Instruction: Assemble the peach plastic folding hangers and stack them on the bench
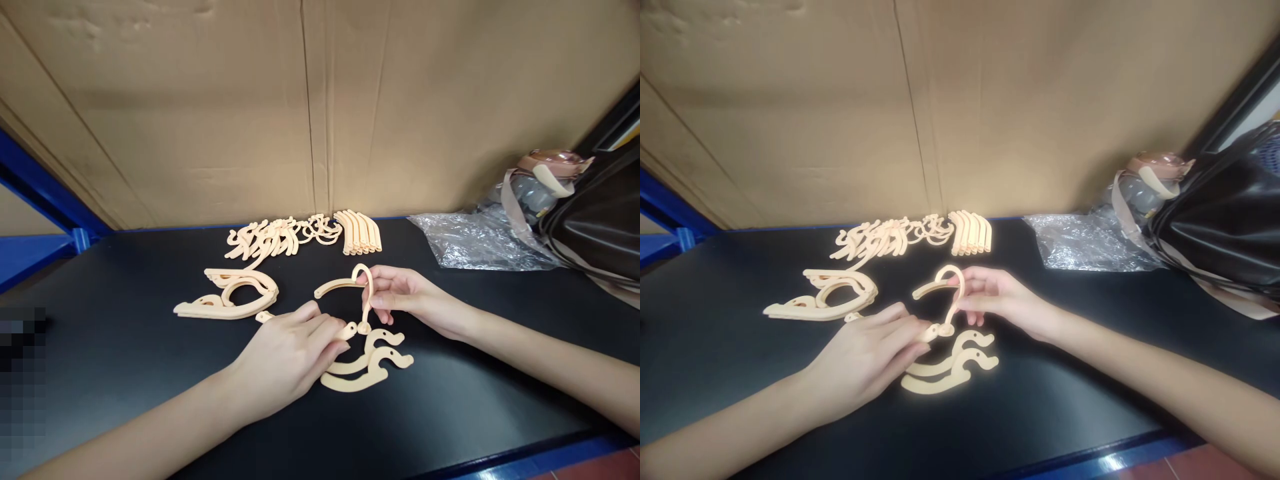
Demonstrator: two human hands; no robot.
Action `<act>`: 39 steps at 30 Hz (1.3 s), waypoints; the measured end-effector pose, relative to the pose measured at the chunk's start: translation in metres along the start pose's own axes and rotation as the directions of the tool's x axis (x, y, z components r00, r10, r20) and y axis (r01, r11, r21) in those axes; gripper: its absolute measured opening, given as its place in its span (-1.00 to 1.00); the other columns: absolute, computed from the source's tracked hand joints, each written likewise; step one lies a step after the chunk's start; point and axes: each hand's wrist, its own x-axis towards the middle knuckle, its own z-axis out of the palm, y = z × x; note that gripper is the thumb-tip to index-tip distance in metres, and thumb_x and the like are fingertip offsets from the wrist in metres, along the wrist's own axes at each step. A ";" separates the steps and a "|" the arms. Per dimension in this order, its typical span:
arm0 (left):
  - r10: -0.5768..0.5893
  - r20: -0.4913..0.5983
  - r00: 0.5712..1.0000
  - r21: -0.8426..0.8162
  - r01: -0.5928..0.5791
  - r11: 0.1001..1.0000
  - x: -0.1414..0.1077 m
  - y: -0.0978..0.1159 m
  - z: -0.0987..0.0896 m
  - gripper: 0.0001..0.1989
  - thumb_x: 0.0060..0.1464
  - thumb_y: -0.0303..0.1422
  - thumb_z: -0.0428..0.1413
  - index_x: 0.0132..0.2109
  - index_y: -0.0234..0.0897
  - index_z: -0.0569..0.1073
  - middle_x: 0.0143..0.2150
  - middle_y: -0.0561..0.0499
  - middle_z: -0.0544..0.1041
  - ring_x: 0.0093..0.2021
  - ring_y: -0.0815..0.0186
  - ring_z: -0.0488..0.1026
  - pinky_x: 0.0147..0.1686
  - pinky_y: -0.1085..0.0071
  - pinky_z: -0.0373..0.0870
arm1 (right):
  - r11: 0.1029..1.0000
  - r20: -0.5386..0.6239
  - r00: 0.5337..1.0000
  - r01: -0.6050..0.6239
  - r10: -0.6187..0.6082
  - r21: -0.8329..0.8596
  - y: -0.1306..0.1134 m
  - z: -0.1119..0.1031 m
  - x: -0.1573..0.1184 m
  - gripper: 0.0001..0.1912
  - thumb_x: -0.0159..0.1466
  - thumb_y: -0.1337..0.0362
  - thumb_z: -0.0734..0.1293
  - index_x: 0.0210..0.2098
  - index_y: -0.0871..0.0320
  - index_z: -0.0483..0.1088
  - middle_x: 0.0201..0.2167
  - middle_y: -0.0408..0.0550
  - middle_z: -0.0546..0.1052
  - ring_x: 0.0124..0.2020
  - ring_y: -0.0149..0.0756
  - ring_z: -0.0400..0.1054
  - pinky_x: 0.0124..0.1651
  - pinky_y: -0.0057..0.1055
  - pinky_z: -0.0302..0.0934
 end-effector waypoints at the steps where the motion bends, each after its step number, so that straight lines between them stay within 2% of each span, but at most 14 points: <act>1: -0.003 0.009 1.000 0.002 0.003 1.000 0.000 0.000 0.000 -0.69 0.33 -0.37 -0.19 -0.27 -0.32 0.40 -0.48 0.04 0.39 -0.45 0.36 0.31 -0.55 0.49 0.18 | 1.000 -0.002 1.000 -0.005 0.005 -0.003 0.000 0.000 0.000 -0.69 0.22 0.26 0.38 -0.05 0.16 0.38 -0.32 -0.12 0.46 -0.48 -0.52 0.30 -0.38 -0.51 0.24; 11: 0.025 0.063 0.998 -0.062 -0.021 0.998 0.000 -0.002 0.002 -0.80 0.31 -0.40 -0.11 -0.19 -0.33 0.40 -0.36 0.02 0.50 -0.37 0.34 0.33 -0.50 0.48 0.22 | 1.000 -0.005 1.000 -0.018 0.018 -0.022 -0.001 0.001 0.001 -0.69 0.22 0.26 0.37 -0.04 0.15 0.38 -0.32 -0.13 0.45 -0.48 -0.51 0.29 -0.38 -0.51 0.25; 18: 0.038 0.065 0.997 -0.124 -0.029 0.992 0.000 0.000 0.001 -0.83 0.21 -0.48 -0.07 -0.11 -0.36 0.38 -0.37 -0.01 0.44 -0.35 0.30 0.29 -0.43 0.44 0.24 | 0.997 0.016 0.999 -0.048 0.048 -0.055 -0.004 0.002 0.001 -0.70 0.23 0.27 0.37 -0.05 0.15 0.36 -0.36 -0.14 0.48 -0.51 -0.51 0.30 -0.39 -0.49 0.24; 30: 0.062 0.059 0.996 -0.046 -0.059 0.997 0.001 -0.001 0.000 -0.77 0.28 -0.45 -0.10 -0.04 -0.39 0.40 -0.33 -0.04 0.47 -0.31 0.29 0.34 -0.30 0.40 0.34 | 0.997 0.001 0.998 -0.067 0.067 -0.043 -0.002 -0.001 0.000 -0.63 0.20 0.23 0.40 -0.01 0.14 0.36 -0.35 -0.14 0.47 -0.45 -0.49 0.32 -0.35 -0.49 0.26; 39: 0.044 0.085 0.995 -0.044 -0.040 0.998 0.000 -0.002 0.001 -0.80 0.29 -0.41 -0.09 -0.07 -0.34 0.40 -0.34 -0.01 0.46 -0.32 0.30 0.34 -0.36 0.41 0.26 | 0.998 0.004 0.999 -0.053 0.054 -0.044 -0.003 0.001 0.001 -0.62 0.17 0.26 0.43 -0.03 0.14 0.35 -0.31 -0.13 0.52 -0.43 -0.49 0.38 -0.33 -0.49 0.29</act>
